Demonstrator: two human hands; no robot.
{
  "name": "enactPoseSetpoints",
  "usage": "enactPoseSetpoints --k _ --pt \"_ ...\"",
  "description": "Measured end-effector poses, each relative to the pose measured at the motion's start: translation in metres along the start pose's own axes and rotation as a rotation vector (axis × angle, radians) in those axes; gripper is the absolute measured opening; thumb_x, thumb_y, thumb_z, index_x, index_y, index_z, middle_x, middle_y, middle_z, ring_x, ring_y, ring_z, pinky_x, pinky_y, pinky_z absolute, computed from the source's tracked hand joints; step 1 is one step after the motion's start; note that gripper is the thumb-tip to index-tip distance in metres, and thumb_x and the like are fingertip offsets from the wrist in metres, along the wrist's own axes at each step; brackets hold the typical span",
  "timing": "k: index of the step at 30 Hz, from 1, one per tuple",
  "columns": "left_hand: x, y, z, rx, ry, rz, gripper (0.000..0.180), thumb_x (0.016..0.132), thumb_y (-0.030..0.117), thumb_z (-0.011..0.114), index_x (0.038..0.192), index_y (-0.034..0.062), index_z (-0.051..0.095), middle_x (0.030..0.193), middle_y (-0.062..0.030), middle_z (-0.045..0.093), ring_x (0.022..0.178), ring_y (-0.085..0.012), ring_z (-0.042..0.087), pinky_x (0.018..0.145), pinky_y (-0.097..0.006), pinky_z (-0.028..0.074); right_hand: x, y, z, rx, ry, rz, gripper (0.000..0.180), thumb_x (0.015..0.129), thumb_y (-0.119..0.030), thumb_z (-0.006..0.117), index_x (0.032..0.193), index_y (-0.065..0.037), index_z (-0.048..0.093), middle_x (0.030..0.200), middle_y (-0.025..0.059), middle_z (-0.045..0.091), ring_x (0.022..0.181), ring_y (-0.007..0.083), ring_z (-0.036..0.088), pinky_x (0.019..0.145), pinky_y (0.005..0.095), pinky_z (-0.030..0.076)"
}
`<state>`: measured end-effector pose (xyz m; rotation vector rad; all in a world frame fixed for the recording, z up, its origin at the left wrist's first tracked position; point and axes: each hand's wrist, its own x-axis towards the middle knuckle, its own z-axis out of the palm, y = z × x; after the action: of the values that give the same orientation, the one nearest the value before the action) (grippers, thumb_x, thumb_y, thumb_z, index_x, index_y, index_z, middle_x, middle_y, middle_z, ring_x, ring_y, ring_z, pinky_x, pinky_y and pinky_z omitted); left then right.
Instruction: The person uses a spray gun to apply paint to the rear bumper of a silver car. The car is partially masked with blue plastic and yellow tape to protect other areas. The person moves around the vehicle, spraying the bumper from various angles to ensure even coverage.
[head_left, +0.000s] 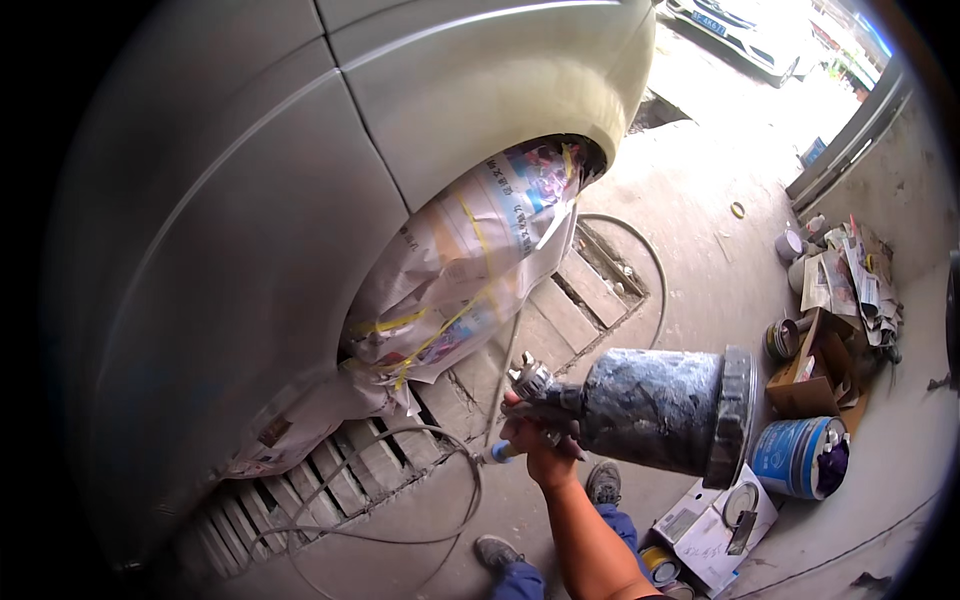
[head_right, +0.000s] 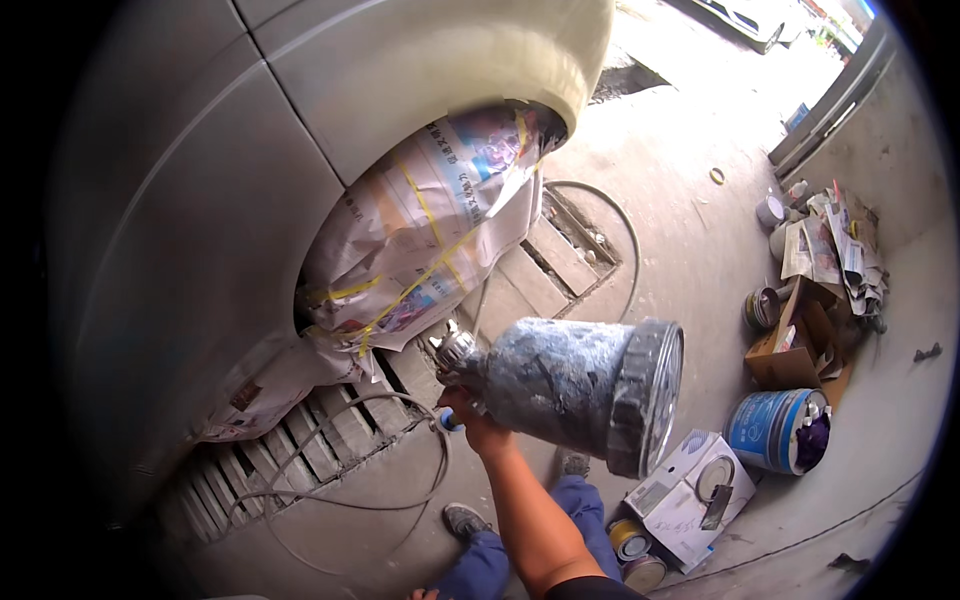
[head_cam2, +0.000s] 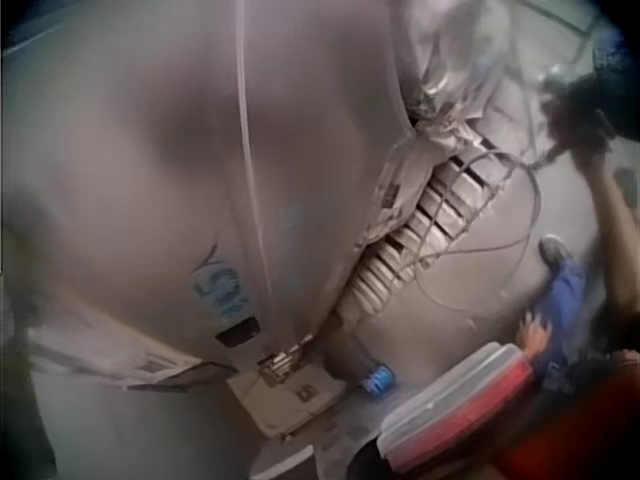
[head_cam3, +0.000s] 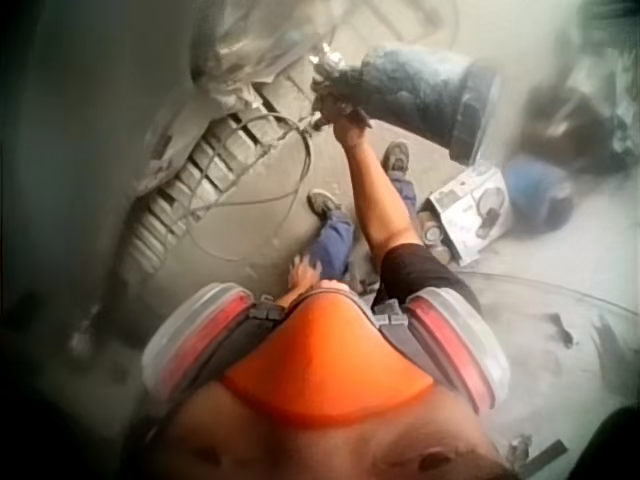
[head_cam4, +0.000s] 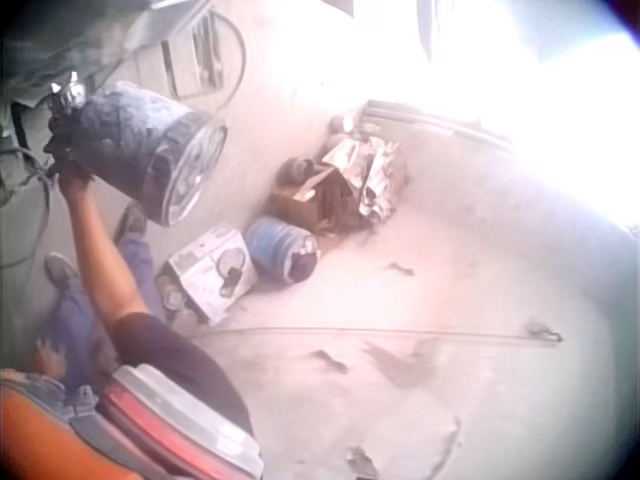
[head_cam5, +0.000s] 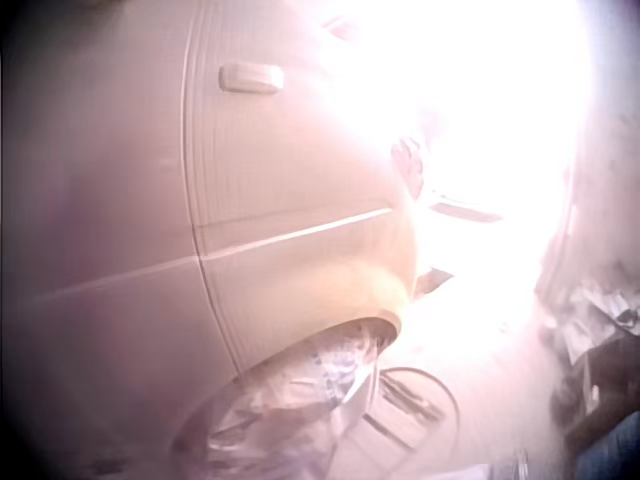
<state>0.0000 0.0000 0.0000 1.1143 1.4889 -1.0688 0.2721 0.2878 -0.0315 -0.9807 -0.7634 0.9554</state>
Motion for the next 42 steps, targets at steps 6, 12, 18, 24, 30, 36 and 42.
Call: enactPoseSetpoints --k 6,12,18,24,30,36,42 --pt "0.032 0.046 -0.029 -0.023 0.131 0.064 0.079 0.084 0.058 0.048 0.145 0.0173 0.020 0.149 -0.0180 0.019 0.135 -0.0399 0.023 0.108 -0.046 0.028 0.052 -0.017 -0.026 0.298 0.361 0.146 0.023 0.087 -0.019 0.063 0.101 -0.003 0.055 0.079 0.0052 0.058 0.065 0.0124 0.058 0.052 0.0225 0.043" --pt "0.048 0.061 -0.040 -0.010 0.210 0.114 0.078 0.084 0.058 0.049 0.144 0.0172 0.022 0.149 -0.0182 0.019 0.134 -0.0400 0.024 0.107 -0.047 0.028 0.067 0.002 -0.067 0.308 0.530 0.051 0.040 0.086 -0.030 0.064 0.116 -0.009 0.048 0.091 0.0034 0.059 0.062 0.0124 0.057 0.047 0.0239 0.046" --pt "0.050 0.074 -0.048 -0.007 0.250 0.129 0.077 0.084 0.058 0.049 0.144 0.0171 0.024 0.149 -0.0185 0.020 0.134 -0.0401 0.024 0.107 -0.047 0.028 0.050 0.007 -0.049 0.404 0.341 0.210 0.028 0.087 -0.018 0.063 0.109 -0.003 0.054 0.088 0.0060 0.062 0.066 0.0124 0.059 0.056 0.0229 0.045" --pt "0.050 0.085 -0.055 -0.004 0.270 0.142 0.076 0.083 0.058 0.049 0.143 0.0170 0.026 0.148 -0.0187 0.021 0.134 -0.0403 0.025 0.107 -0.047 0.028 0.035 0.008 -0.044 0.285 0.046 0.227 0.016 0.085 -0.003 0.059 0.101 -0.002 0.057 0.088 0.0069 0.063 0.074 0.0134 0.061 0.062 0.0252 0.049" --pt "0.054 0.099 -0.063 0.001 0.288 0.161 0.075 0.083 0.058 0.049 0.142 0.0169 0.027 0.148 -0.0189 0.021 0.133 -0.0404 0.025 0.106 -0.048 0.029 0.093 0.003 -0.071 0.455 0.483 0.153 0.034 0.087 -0.027 0.065 0.112 -0.010 0.049 0.089 0.0063 0.061 0.063 0.0183 0.058 0.052 0.0298 0.048" --pt "0.057 0.110 -0.069 0.012 0.302 0.180 0.074 0.083 0.058 0.049 0.142 0.0168 0.029 0.148 -0.0192 0.022 0.133 -0.0405 0.026 0.106 -0.048 0.029 0.131 0.004 -0.113 0.257 0.760 0.213 0.024 0.090 -0.034 0.058 0.097 -0.011 0.055 0.076 0.0024 0.060 0.054 0.0095 0.057 0.043 0.0233 0.046" --pt "0.056 0.120 -0.074 0.021 0.315 0.183 0.073 0.083 0.058 0.049 0.141 0.0167 0.031 0.147 -0.0194 0.023 0.133 -0.0406 0.027 0.106 -0.048 0.029 0.120 0.005 -0.109 0.134 0.667 0.261 0.029 0.091 -0.031 0.057 0.113 -0.012 0.054 0.064 -0.0035 0.056 0.050 0.0045 0.050 0.040 0.0193 0.035"
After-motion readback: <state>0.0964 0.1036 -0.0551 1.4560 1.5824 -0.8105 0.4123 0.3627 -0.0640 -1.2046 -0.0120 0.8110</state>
